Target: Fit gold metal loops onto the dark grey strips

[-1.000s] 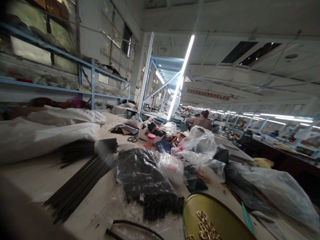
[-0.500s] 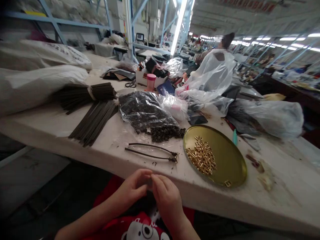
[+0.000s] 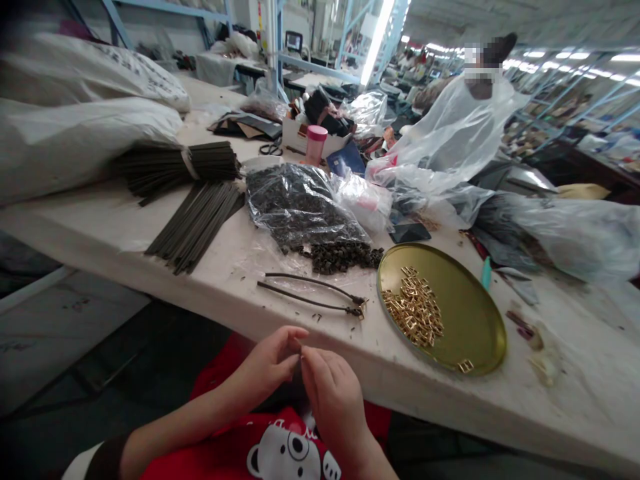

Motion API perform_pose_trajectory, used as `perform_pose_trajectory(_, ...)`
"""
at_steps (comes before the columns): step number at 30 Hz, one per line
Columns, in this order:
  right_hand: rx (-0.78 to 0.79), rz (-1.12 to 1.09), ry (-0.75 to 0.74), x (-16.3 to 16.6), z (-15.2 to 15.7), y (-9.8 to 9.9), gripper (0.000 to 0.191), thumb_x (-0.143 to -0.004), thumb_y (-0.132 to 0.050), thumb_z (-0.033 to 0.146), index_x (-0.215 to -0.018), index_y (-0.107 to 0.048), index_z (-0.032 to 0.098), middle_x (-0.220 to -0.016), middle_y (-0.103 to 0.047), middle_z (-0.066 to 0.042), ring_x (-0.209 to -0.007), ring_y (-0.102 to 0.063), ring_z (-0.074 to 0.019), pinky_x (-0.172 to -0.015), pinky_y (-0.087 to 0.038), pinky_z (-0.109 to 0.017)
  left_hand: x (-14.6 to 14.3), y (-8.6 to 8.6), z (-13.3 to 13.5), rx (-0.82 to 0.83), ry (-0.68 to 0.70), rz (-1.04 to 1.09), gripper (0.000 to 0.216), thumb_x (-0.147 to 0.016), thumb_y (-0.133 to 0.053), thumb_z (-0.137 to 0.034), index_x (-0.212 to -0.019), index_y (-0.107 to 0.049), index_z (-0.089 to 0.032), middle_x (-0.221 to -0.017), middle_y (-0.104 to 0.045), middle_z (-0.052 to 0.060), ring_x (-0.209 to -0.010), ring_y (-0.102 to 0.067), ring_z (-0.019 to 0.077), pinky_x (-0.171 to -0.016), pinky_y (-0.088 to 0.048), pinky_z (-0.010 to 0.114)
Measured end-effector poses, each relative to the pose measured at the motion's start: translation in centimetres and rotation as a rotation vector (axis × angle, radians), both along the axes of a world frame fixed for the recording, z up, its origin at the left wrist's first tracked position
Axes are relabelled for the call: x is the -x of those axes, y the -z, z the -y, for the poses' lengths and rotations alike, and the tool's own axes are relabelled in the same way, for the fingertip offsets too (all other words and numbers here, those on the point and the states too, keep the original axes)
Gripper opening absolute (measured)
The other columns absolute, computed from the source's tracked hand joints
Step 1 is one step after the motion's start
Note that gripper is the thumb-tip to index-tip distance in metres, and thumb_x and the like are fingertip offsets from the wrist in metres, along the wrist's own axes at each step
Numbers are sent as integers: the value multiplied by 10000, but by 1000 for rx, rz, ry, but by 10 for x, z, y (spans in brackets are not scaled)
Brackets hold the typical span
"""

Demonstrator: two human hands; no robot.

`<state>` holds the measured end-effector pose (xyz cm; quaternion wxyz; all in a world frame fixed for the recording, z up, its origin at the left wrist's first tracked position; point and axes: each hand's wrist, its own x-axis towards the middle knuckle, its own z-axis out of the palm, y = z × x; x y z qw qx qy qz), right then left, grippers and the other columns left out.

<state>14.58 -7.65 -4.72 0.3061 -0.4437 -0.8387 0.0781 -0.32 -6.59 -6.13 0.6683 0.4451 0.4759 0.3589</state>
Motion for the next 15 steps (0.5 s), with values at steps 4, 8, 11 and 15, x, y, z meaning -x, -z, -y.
perform_pose_trajectory(4, 47, -1, 66, -3, -3, 6, 198, -846, -458, 142, -1011, -561, 179, -855, -693, -70, -762, -660, -167, -682, -542, -276, 3, 4, 4, -6, 44, -18, 313, -752, -502, -169, -1063, -463, -160, -771, -563, -8, -636, -543, 108, -539, -416, 197)
perform_pose_trajectory(8, 127, -96, 168, -5, 0, 13, 172, -844, -463, 193, -978, -572, 193, -834, -695, -58, -735, -662, -168, -661, -539, -267, 9, -2, 7, 18, 128, -66, 308, -801, -444, -204, -1106, -446, -164, -741, -563, -12, -552, -521, 101, -505, -418, 207)
perform_pose_trajectory(11, 254, -198, 243, -2, 2, 14, 176, -821, -493, 218, -977, -573, 198, -816, -685, -46, -710, -654, -163, -653, -530, -266, 11, -7, 7, -76, 108, -133, 297, -802, -431, -163, -1096, -475, -164, -832, -591, 18, -664, -547, 119, -645, -451, 243)
perform_pose_trajectory(15, 517, -419, 322, 3, -1, 12, 193, -783, -541, 245, -967, -560, 189, -738, -632, -11, -657, -617, -139, -621, -505, -248, 8, -9, 7, -137, 96, -125, 309, -805, -441, -138, -1109, -488, -172, -970, -607, 43, -852, -560, 152, -806, -428, 277)
